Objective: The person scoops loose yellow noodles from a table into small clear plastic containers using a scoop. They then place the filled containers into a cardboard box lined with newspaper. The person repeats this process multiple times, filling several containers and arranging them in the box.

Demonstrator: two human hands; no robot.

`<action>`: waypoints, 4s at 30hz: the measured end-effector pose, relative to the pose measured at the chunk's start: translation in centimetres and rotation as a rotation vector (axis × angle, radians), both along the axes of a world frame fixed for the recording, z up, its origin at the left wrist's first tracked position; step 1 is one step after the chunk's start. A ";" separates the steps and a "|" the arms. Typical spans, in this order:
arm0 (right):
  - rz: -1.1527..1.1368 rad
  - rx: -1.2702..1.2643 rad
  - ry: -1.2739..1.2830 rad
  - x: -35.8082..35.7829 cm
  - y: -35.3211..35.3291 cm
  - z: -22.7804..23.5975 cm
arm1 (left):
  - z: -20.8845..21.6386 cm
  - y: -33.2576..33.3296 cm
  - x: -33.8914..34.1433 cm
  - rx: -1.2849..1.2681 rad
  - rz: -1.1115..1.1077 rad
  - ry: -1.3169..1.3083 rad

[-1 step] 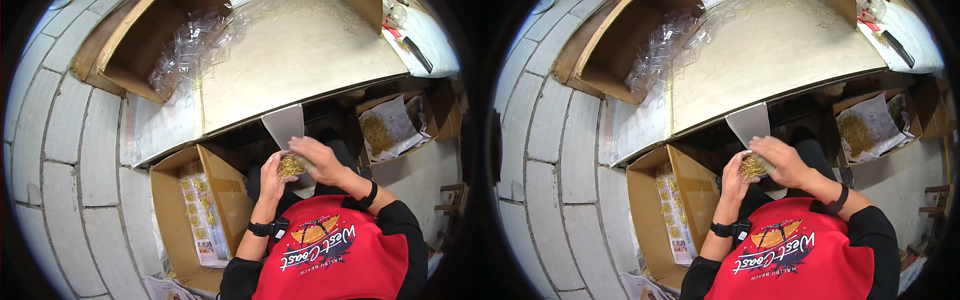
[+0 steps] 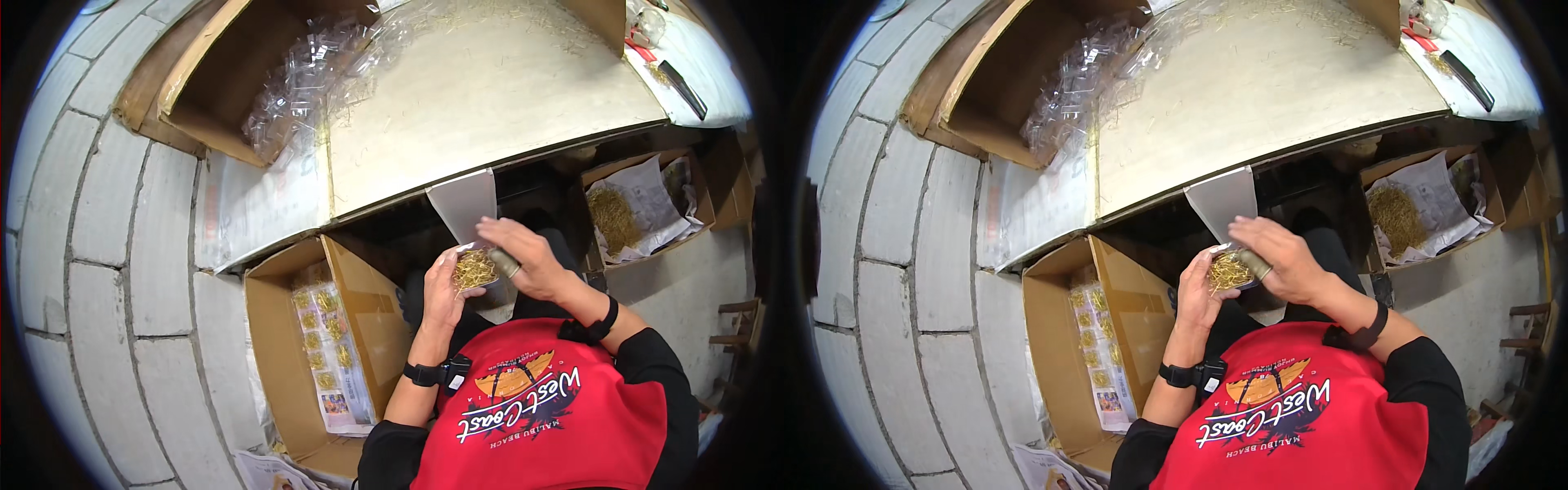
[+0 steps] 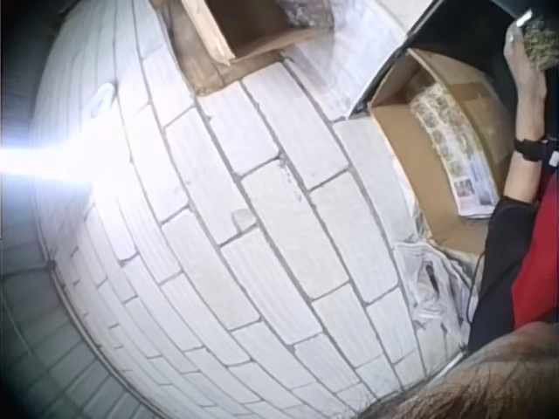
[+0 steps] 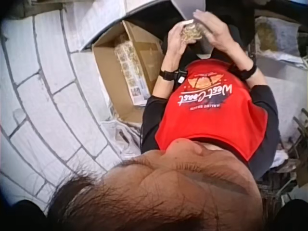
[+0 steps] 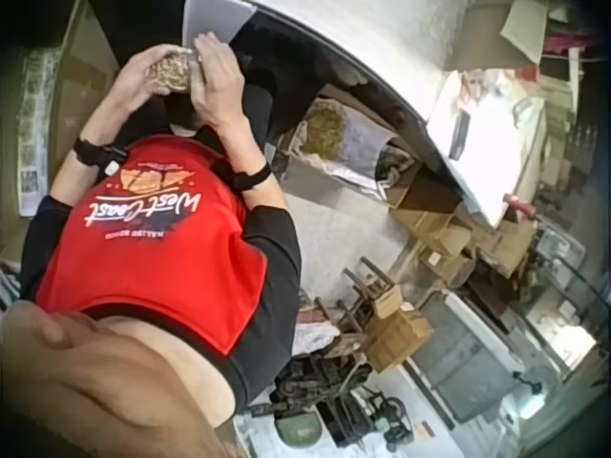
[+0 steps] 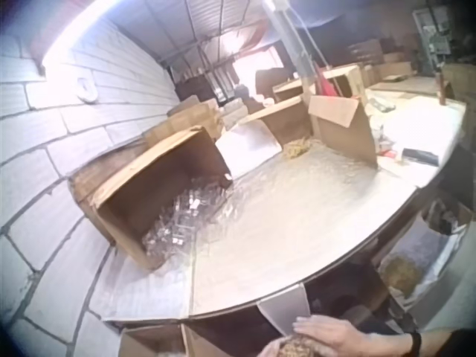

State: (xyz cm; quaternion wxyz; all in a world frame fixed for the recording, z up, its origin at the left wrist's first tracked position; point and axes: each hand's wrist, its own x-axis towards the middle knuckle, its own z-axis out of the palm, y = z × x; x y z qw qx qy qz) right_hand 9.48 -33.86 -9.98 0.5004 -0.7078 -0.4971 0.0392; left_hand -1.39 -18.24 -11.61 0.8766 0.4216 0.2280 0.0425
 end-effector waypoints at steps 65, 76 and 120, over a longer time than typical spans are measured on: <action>0.177 -0.208 0.069 -2.0 5.8 1.6 | 8.4 18.0 -25.8 0.217 0.798 0.105; 0.331 -0.428 -0.070 -4.5 11.8 2.3 | -7.4 10.5 -33.8 -0.172 0.545 0.744; -0.144 -0.826 -0.354 30.3 17.2 3.8 | 8.9 32.2 10.7 1.685 0.504 0.400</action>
